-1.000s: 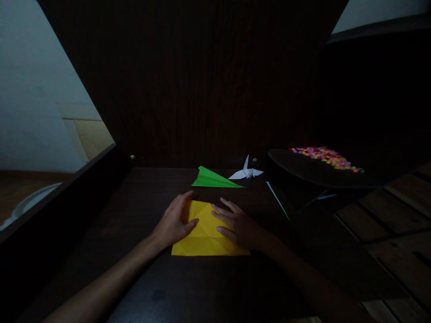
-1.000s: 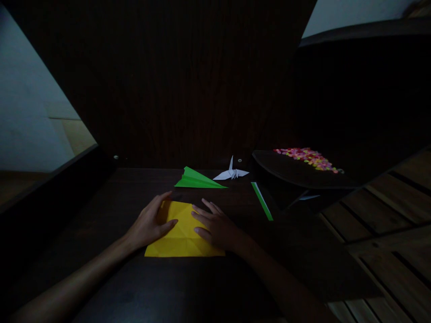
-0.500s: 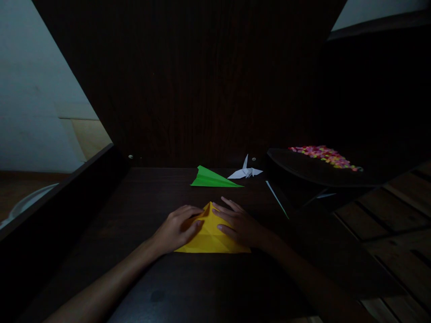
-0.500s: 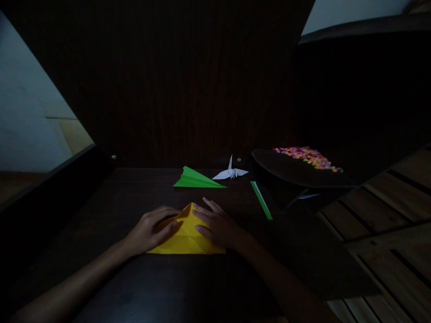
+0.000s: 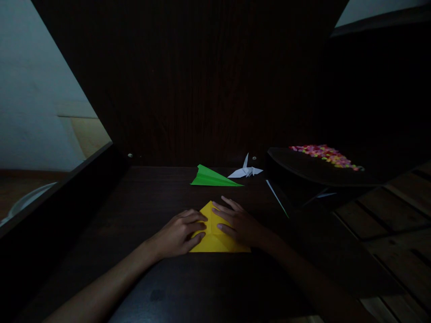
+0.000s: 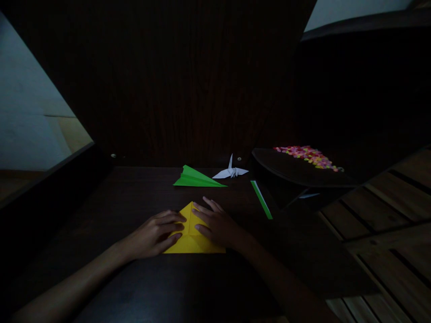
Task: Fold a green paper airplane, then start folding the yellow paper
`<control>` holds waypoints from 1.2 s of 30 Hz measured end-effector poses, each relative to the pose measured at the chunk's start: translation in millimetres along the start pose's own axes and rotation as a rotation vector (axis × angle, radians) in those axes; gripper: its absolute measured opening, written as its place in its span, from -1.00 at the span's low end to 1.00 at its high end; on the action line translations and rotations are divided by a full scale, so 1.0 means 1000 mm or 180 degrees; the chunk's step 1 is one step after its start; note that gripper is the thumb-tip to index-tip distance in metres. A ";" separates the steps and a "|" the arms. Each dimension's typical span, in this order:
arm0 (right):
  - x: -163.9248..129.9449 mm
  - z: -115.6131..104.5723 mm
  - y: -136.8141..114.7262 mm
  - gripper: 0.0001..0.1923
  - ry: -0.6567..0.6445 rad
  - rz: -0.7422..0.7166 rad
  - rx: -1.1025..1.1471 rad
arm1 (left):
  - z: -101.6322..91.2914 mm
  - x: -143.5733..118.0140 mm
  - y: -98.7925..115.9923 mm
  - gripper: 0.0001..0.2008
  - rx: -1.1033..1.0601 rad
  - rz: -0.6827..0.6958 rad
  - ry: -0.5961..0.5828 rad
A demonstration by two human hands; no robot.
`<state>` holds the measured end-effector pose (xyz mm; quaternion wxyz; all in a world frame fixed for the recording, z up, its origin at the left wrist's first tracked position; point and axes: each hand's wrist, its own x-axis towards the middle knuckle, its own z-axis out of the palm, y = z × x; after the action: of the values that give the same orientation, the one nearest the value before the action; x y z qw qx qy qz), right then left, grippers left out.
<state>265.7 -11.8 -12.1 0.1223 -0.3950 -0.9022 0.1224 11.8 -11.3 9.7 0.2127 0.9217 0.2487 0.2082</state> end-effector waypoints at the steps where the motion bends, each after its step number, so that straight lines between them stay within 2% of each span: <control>1: 0.000 0.000 0.000 -0.46 0.0006 -0.0005 -0.0011 | 0.000 0.000 0.000 -0.77 0.0029 -0.0002 -0.0005; 12: 0.003 0.007 -0.008 -0.46 0.0081 -0.0061 -0.0142 | 0.006 -0.002 -0.003 -0.76 0.0146 -0.0090 -0.0143; 20: 0.006 0.005 -0.010 -0.38 -0.0118 -0.0042 -0.0185 | 0.005 0.001 0.000 -0.78 -0.0002 -0.0059 -0.0167; 29: 0.011 0.008 -0.010 -0.44 -0.0154 0.0024 -0.0277 | 0.006 0.001 -0.002 -0.79 -0.0111 -0.0189 -0.0223; 32: 0.011 0.009 -0.010 -0.43 -0.0160 0.0029 -0.0318 | 0.007 0.000 -0.003 -0.75 -0.0105 -0.0207 -0.0215; 36: 0.010 0.009 -0.014 -0.41 -0.0174 0.0036 -0.0305 | 0.011 -0.001 -0.006 -0.59 0.0020 -0.0363 -0.0043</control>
<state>246.8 -14.5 -14.6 0.0779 -0.4021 -0.9078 0.0905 14.0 -10.7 -3.1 0.2229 0.9081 0.3000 0.1887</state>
